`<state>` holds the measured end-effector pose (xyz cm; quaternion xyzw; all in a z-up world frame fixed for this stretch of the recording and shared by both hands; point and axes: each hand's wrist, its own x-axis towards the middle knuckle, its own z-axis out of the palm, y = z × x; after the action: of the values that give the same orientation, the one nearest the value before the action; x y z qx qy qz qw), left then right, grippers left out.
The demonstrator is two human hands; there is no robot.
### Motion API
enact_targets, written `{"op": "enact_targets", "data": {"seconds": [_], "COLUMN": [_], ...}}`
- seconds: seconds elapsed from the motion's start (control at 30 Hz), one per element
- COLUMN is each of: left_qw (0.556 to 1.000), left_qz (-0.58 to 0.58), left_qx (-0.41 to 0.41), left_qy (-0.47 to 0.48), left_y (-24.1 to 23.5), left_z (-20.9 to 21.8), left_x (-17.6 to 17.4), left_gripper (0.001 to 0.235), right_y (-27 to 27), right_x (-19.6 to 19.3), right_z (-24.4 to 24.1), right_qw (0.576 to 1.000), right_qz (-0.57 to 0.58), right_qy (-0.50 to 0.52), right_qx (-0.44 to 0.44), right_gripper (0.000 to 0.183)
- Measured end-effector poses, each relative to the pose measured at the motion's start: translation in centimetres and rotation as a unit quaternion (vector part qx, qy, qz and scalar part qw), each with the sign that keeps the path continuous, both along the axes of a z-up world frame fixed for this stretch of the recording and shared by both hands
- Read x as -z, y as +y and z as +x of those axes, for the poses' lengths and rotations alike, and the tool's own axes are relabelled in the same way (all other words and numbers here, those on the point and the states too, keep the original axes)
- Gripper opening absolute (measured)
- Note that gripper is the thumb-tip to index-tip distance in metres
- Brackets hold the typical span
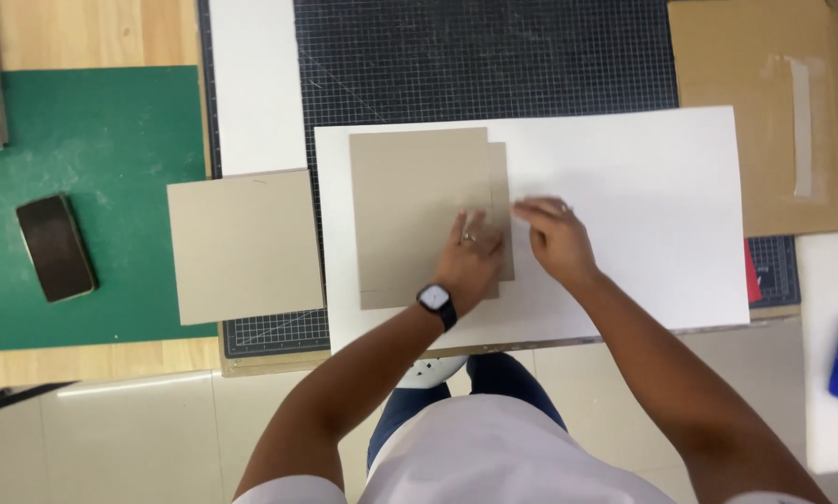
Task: Applying adhesive to cardboard, bonding a paper sheet, smoothing the surface with a squeegee, and trimming the edges with a utility knife.
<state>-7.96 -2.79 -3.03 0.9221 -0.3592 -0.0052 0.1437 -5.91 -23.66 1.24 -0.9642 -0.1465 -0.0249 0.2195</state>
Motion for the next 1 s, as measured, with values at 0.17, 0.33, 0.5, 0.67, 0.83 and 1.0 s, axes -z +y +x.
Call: {"op": "enact_targets", "data": {"seconds": [0.17, 0.33, 0.5, 0.67, 0.83, 1.0], "left_qw": [1.000, 0.999, 0.975, 0.958, 0.541, 0.136], "left_qz": [-0.010, 0.041, 0.201, -0.123, -0.473, -0.676], "left_qx": [-0.019, -0.019, 0.027, -0.244, -0.672, -0.650], "left_qy": [-0.012, 0.013, 0.086, 0.086, 0.178, 0.320], "left_y": [0.1, 1.5, -0.3, 2.5, 3.7, 2.5], "left_z": [-3.9, -6.6, -6.8, -11.9, -19.9, -18.2], "left_x": [0.4, -4.2, -7.0, -9.3, -9.9, -13.2], "left_gripper": [0.039, 0.049, 0.060, 0.068, 0.069, 0.077], "right_y": [2.9, 3.5, 3.0, 5.8, 7.6, 8.4], "right_x": [2.2, 3.3, 4.2, 1.2, -1.7, -5.9], "right_z": [8.5, 10.5, 16.7, 18.2, 19.7, 20.8], "right_qw": [0.983, 0.963, 0.967, 0.980, 0.986, 0.941], "right_qz": [-0.091, -0.182, -0.196, -0.114, -0.075, -0.064], "right_qy": [-0.105, -0.128, -0.042, -0.081, 0.055, 0.318], "right_qx": [-0.117, -0.152, -0.155, -0.141, -0.135, -0.095], "right_gripper": [0.042, 0.044, 0.016, 0.050, 0.061, 0.035]}}
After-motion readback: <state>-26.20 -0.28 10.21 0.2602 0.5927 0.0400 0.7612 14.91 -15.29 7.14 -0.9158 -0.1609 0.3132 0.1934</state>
